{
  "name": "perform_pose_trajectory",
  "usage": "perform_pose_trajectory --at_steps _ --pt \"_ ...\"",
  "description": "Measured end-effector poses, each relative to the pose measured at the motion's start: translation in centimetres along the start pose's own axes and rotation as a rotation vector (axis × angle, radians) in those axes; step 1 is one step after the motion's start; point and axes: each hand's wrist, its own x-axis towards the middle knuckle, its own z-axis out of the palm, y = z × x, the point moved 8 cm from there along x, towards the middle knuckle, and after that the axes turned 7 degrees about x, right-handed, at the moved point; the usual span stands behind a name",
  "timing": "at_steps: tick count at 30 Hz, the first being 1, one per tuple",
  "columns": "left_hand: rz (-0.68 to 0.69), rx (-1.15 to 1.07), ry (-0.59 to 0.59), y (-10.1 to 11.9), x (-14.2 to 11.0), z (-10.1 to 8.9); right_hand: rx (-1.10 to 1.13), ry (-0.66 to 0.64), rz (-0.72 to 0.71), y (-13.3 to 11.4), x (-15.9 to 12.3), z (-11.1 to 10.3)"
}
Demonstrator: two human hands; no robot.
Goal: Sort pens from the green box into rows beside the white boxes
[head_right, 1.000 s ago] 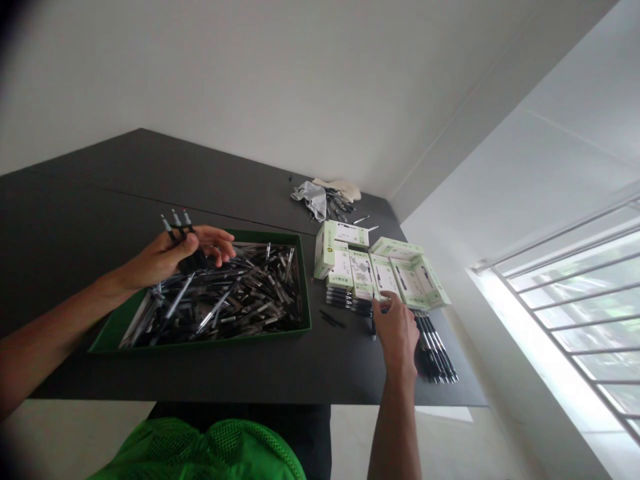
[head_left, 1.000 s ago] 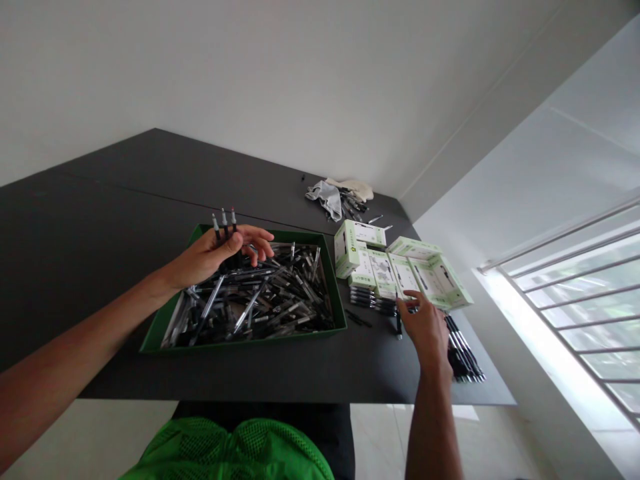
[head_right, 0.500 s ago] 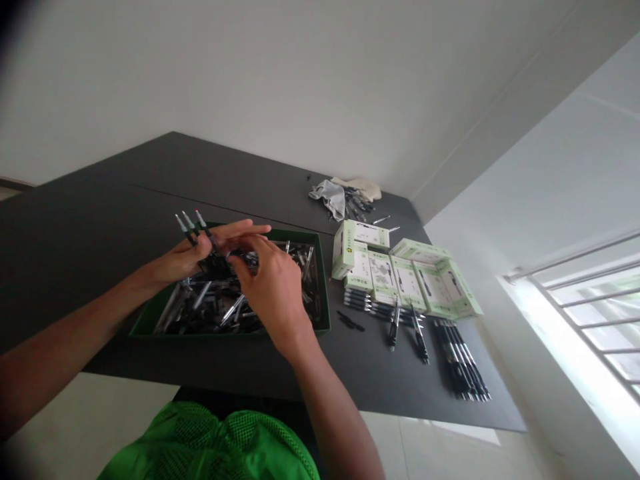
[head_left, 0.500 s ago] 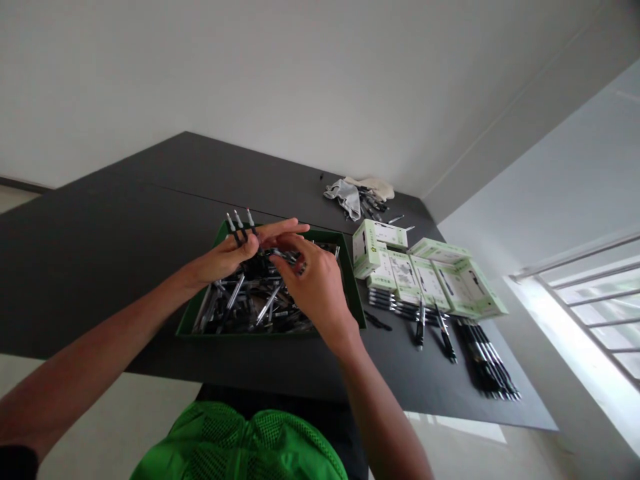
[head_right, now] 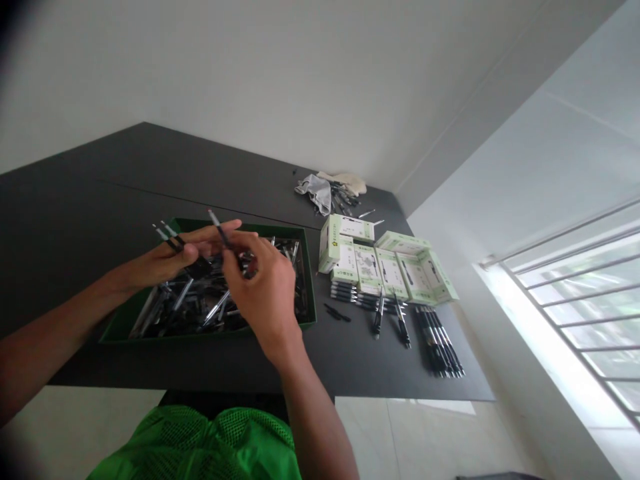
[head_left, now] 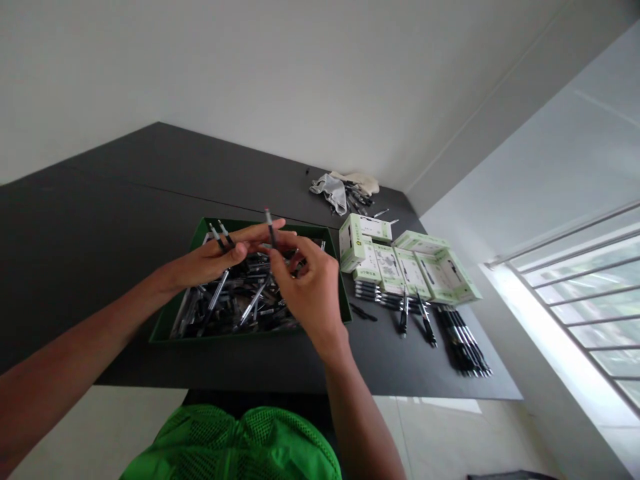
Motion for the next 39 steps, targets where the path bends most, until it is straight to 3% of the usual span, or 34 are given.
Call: perform_pose_trajectory --at_steps 4,7,9,12,18,28,35,39 --pt "-0.006 0.023 -0.055 -0.2 0.0 0.4 -0.079 0.314 0.150 1.9 -3.0 -8.8" --pt "-0.023 0.047 -0.068 -0.4 0.1 0.4 -0.270 0.487 0.272 4.3 -6.5 -15.1" --pt "-0.021 0.053 -0.067 -0.5 0.1 0.3 -0.441 0.525 0.372 6.5 -8.7 -18.0" --pt "-0.016 0.058 -0.051 -0.5 0.2 0.2 -0.594 0.529 0.493 9.8 -11.3 -20.5" --pt "-0.002 0.051 -0.033 -0.3 0.4 0.0 -0.744 0.501 0.639 13.2 -13.5 -21.4" --pt "-0.002 0.050 0.011 -0.1 0.5 -0.3 -0.972 0.495 0.720 13.7 -13.4 -21.0" --pt "-0.004 0.048 0.026 0.3 0.5 -0.3 -0.999 0.490 0.697 14.7 -13.3 -21.6" --pt "0.004 0.017 0.029 0.0 0.3 -0.3 -0.982 0.522 0.588 14.4 -13.1 -22.0"
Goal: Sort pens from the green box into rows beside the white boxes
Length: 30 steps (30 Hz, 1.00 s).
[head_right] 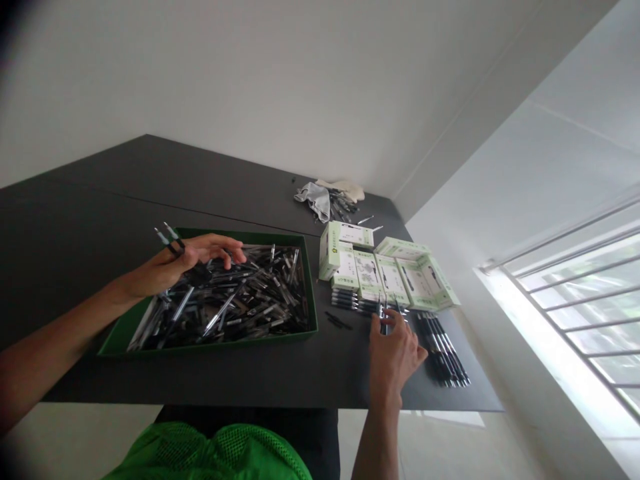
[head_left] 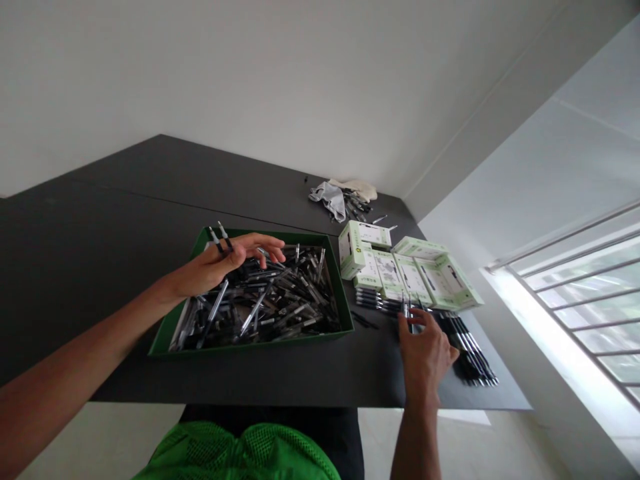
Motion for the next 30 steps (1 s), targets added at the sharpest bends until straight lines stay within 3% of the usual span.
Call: perform_pose_trajectory --at_steps 3,6,7,11,16,21,30 --pt "-0.016 0.004 -0.007 -0.3 -0.1 0.0 0.203 0.063 -0.180 -2.9 -1.0 -1.7" --pt "-0.028 0.006 -0.034 -0.3 -0.1 0.2 0.540 0.066 -0.433 -8.8 -4.2 -4.0" --pt "-0.032 0.010 -0.048 -0.2 -0.1 0.4 0.623 0.011 -0.510 -11.2 -5.6 -4.4" --pt "-0.020 0.008 -0.070 -0.1 0.0 0.7 0.781 -0.259 -0.679 -20.6 -10.4 -3.8" --pt "-0.012 0.000 -0.057 -0.4 -0.5 0.3 0.790 -0.429 -0.702 -27.8 -11.8 -1.2" --pt "-0.034 -0.002 -0.058 -1.0 -1.0 0.1 0.811 -0.429 -0.734 -30.7 -12.1 0.0" --pt "-0.057 -0.014 -0.120 -0.9 -1.0 0.7 0.869 -0.387 -0.677 -30.1 -11.5 -0.4"
